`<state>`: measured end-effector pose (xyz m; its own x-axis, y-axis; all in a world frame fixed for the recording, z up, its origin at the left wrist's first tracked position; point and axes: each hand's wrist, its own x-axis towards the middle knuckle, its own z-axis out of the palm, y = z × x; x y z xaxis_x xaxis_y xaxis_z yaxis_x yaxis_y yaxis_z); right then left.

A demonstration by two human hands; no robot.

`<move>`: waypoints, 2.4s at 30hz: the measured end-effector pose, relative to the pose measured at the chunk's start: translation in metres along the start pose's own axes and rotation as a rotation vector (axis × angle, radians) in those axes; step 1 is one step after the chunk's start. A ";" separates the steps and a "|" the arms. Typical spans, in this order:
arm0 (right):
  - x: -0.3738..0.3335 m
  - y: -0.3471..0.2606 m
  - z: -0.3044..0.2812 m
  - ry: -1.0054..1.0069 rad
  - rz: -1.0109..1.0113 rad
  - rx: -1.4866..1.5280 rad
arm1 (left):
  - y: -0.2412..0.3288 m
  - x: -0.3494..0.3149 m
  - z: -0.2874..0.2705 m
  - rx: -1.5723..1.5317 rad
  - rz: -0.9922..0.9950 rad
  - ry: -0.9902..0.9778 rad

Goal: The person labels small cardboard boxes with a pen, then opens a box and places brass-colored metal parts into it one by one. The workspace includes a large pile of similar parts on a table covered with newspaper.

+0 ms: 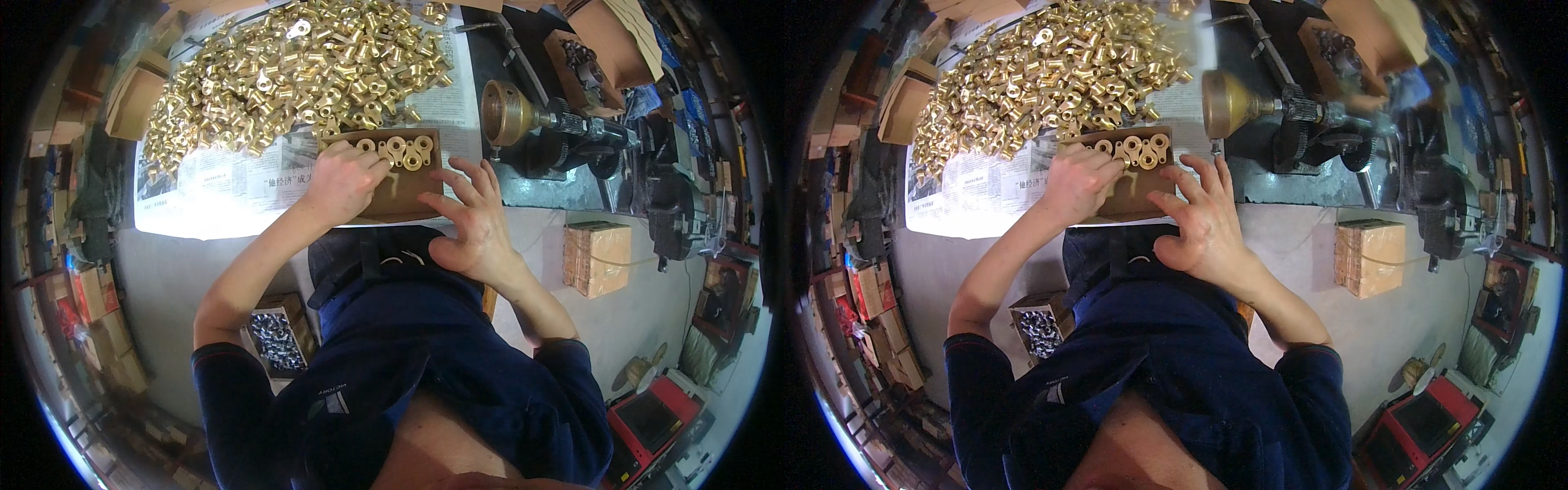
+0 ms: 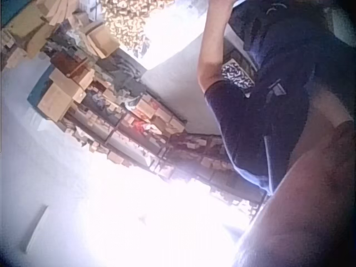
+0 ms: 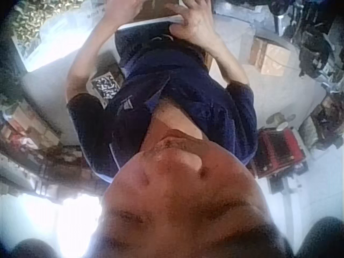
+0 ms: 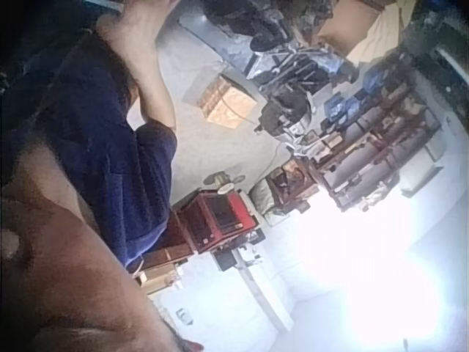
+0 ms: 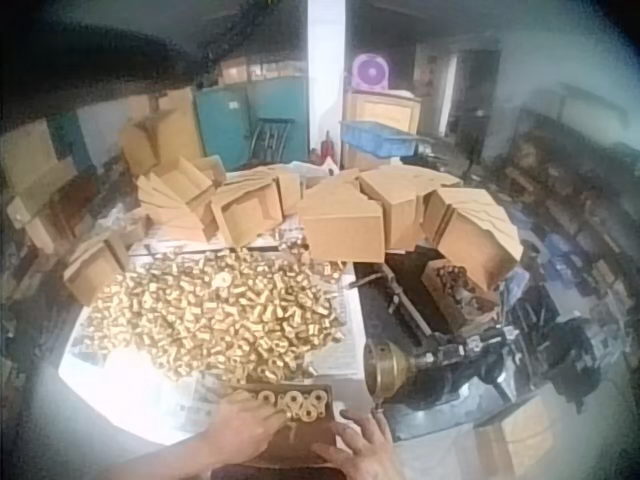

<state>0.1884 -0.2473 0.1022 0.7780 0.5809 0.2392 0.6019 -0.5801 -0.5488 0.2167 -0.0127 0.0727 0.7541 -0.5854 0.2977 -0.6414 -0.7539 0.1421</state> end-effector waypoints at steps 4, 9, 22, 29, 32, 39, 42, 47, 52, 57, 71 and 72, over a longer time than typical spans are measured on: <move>-0.001 0.000 0.000 -0.003 0.002 0.003 | 0.000 0.000 -0.001 -0.022 0.005 0.005; -0.002 0.002 0.001 0.002 0.000 0.003 | 0.000 0.000 -0.001 -0.030 0.004 0.014; -0.006 0.005 0.002 0.005 0.013 0.024 | -0.009 -0.001 -0.022 -0.025 -0.209 0.035; -0.004 0.003 0.000 -0.011 0.021 0.042 | -0.010 0.000 -0.023 0.090 -0.177 -0.195; -0.003 0.002 -0.003 -0.014 0.014 0.021 | -0.010 0.002 -0.022 0.117 -0.164 -0.259; -0.003 0.004 -0.002 -0.012 0.016 0.041 | -0.010 0.003 -0.018 0.117 -0.136 -0.185; -0.003 0.003 -0.002 -0.017 0.022 0.042 | -0.013 0.002 -0.013 0.092 -0.129 -0.146; -0.005 0.004 -0.001 -0.016 0.021 0.045 | -0.011 0.002 -0.013 0.048 -0.135 -0.096; -0.006 0.004 0.000 -0.025 0.029 0.054 | -0.009 0.003 -0.011 0.023 -0.152 -0.114; -0.008 0.005 0.003 -0.025 0.029 0.074 | -0.009 0.000 -0.010 0.013 -0.132 -0.064; -0.008 0.006 0.004 0.027 -0.010 0.110 | -0.019 -0.007 -0.046 -0.041 -0.250 -0.005; -0.008 0.006 0.004 0.028 -0.011 0.113 | -0.020 -0.009 -0.049 -0.033 -0.264 -0.013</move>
<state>0.1857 -0.2535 0.0939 0.7774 0.5695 0.2670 0.5873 -0.5053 -0.6323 0.2158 0.0219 0.1140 0.8974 -0.3741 0.2339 -0.4266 -0.8710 0.2435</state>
